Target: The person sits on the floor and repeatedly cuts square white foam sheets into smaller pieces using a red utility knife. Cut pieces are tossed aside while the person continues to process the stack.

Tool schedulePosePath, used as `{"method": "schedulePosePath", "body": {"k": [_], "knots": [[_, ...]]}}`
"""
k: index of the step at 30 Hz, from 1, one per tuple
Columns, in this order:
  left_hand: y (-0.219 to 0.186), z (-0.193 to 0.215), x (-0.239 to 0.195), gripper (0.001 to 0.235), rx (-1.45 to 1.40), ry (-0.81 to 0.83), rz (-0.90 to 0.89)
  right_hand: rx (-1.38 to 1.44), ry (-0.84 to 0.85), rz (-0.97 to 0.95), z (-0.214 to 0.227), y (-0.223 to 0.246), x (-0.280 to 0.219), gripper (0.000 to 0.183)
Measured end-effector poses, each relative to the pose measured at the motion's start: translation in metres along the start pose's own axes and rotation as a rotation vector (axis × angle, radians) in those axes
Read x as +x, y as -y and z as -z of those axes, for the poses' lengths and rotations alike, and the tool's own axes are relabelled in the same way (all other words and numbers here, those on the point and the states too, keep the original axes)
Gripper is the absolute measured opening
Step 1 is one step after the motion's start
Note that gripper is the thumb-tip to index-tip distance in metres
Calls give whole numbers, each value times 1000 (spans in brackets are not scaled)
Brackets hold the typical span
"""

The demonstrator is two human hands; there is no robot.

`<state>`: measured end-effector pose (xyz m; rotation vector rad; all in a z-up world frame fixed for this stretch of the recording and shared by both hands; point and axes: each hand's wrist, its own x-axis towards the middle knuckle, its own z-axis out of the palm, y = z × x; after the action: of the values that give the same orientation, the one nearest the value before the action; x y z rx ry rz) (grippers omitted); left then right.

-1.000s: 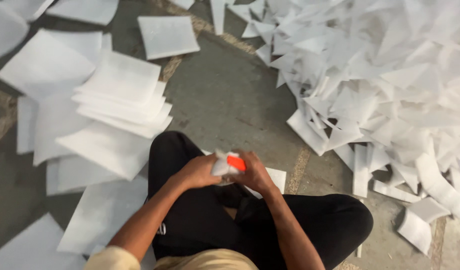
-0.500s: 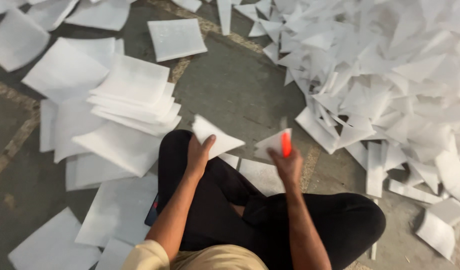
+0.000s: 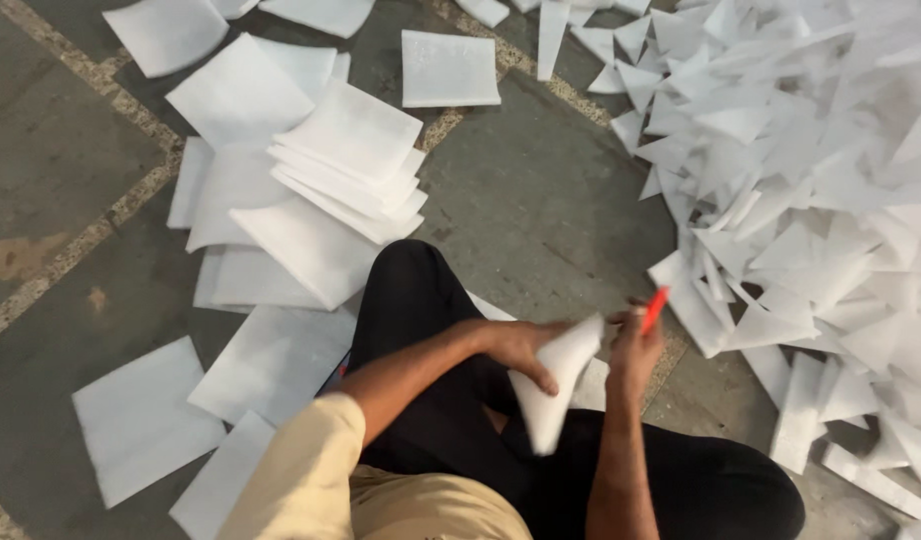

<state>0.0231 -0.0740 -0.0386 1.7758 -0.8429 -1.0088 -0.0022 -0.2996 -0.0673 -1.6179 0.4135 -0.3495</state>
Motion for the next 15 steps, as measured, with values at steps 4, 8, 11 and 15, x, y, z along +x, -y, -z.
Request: {"method": "schedulePosePath", "body": {"k": [4,8,11,15], "knots": [[-60,31,63,118,717,492,220,428,-179,-190,34,-4,31,58],[-190,70,131,78,1532,-672,-539,616,-287,-335,46,-12,31,57],[-273,85,146,69,1418,-813,-387,555,-275,-337,41,-13,26,55],[-270,87,130,103,716,-1182,-849,511,-216,-323,29,-14,25,50]]}}
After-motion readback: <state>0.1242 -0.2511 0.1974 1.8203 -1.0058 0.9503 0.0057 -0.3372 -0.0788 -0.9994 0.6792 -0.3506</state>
